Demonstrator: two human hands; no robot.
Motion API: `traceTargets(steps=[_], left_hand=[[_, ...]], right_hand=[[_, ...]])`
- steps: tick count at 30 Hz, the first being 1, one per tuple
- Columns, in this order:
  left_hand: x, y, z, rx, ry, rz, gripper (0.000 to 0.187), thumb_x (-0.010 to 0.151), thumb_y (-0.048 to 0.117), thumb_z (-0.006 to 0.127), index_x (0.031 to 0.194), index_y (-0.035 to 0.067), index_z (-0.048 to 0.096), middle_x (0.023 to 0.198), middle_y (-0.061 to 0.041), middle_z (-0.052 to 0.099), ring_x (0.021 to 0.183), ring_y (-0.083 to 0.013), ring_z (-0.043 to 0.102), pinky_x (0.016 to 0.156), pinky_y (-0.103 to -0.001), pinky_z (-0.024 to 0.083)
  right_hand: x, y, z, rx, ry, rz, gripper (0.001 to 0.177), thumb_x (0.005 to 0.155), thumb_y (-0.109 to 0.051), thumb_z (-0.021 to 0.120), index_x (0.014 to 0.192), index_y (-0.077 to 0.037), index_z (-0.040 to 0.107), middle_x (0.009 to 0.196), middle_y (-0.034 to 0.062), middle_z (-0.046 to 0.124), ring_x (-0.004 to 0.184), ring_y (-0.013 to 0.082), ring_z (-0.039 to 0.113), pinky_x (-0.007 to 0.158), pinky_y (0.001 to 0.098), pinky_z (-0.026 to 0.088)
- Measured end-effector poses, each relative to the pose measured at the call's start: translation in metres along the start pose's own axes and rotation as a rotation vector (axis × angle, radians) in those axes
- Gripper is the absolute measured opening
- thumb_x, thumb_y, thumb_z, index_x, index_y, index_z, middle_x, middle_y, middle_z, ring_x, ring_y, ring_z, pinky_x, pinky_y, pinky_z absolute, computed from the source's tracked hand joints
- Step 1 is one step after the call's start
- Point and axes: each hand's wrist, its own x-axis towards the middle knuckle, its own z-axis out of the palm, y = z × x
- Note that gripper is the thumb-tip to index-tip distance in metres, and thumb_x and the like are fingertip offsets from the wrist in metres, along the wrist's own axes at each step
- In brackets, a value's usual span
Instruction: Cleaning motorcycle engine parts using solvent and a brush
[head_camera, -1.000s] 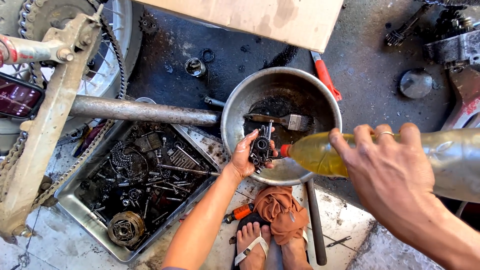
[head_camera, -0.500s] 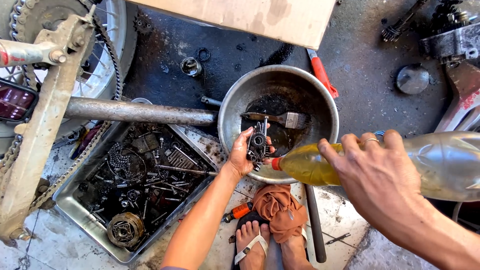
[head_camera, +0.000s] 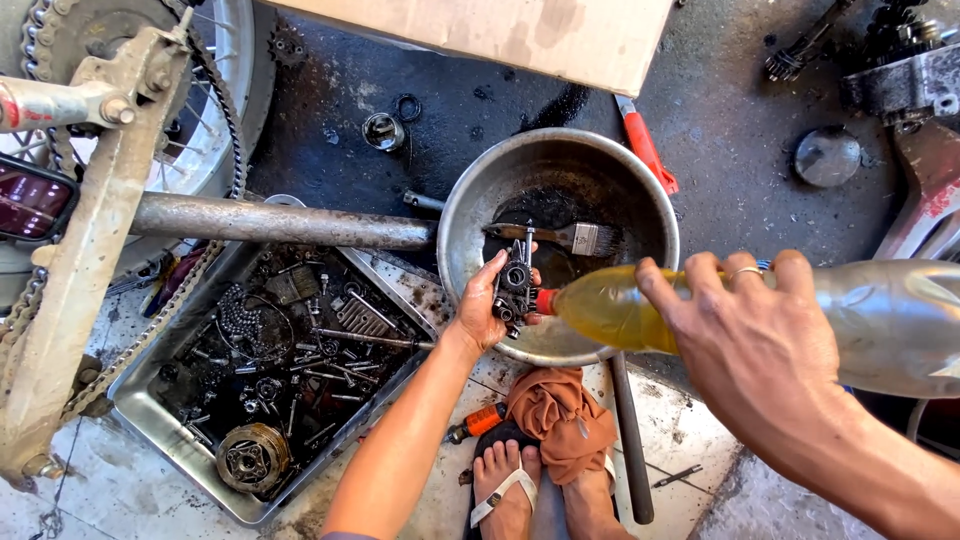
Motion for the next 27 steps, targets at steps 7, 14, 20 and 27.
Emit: traceTargets(steps=[7, 14, 20, 27], left_hand=[[0.002, 0.003, -0.003, 0.011, 0.024, -0.014, 0.053, 0.105, 0.044, 0.046, 0.146, 0.011, 0.052, 0.094, -0.009, 0.068, 0.08, -0.0224, 0.072, 0.044, -0.031, 0.058], [0.0, 0.003, -0.001, 0.037, 0.049, 0.0, 0.051, 0.105, 0.044, 0.046, 0.144, 0.013, 0.054, 0.091, -0.007, 0.068, 0.075, -0.0196, 0.071, 0.04, -0.025, 0.049], [0.002, 0.006, -0.002, 0.008, 0.023, 0.0, 0.051, 0.104, 0.042, 0.047, 0.145, 0.011, 0.052, 0.09, -0.008, 0.067, 0.075, -0.0209, 0.07, 0.034, -0.022, 0.045], [0.001, 0.031, -0.003, 0.07, 0.028, 0.029, 0.057, 0.103, 0.052, 0.047, 0.147, 0.017, 0.053, 0.094, -0.015, 0.063, 0.081, -0.031, 0.071, 0.037, -0.032, 0.052]], right_hand=[[-0.002, 0.003, 0.007, -0.026, -0.073, -0.073, 0.066, 0.08, -0.031, 0.069, 0.143, -0.024, 0.049, 0.099, 0.0022, 0.073, 0.074, 0.0165, 0.076, 0.068, 0.0348, 0.05], [-0.001, 0.008, 0.013, -0.05, 0.063, 0.024, 0.058, 0.085, -0.033, 0.062, 0.142, -0.028, 0.052, 0.098, 0.0023, 0.073, 0.072, 0.0161, 0.074, 0.068, 0.0348, 0.048], [0.013, 0.02, 0.034, 0.157, -0.063, -0.071, 0.077, 0.074, -0.036, 0.071, 0.146, -0.033, 0.044, 0.105, 0.0008, 0.07, 0.086, 0.0195, 0.075, 0.073, 0.0389, 0.053], [0.044, 0.038, 0.097, 0.874, 0.037, -0.104, 0.088, 0.058, -0.019, 0.085, 0.142, -0.018, 0.058, 0.122, 0.0152, 0.073, 0.12, 0.0384, 0.067, 0.116, 0.0674, 0.032]])
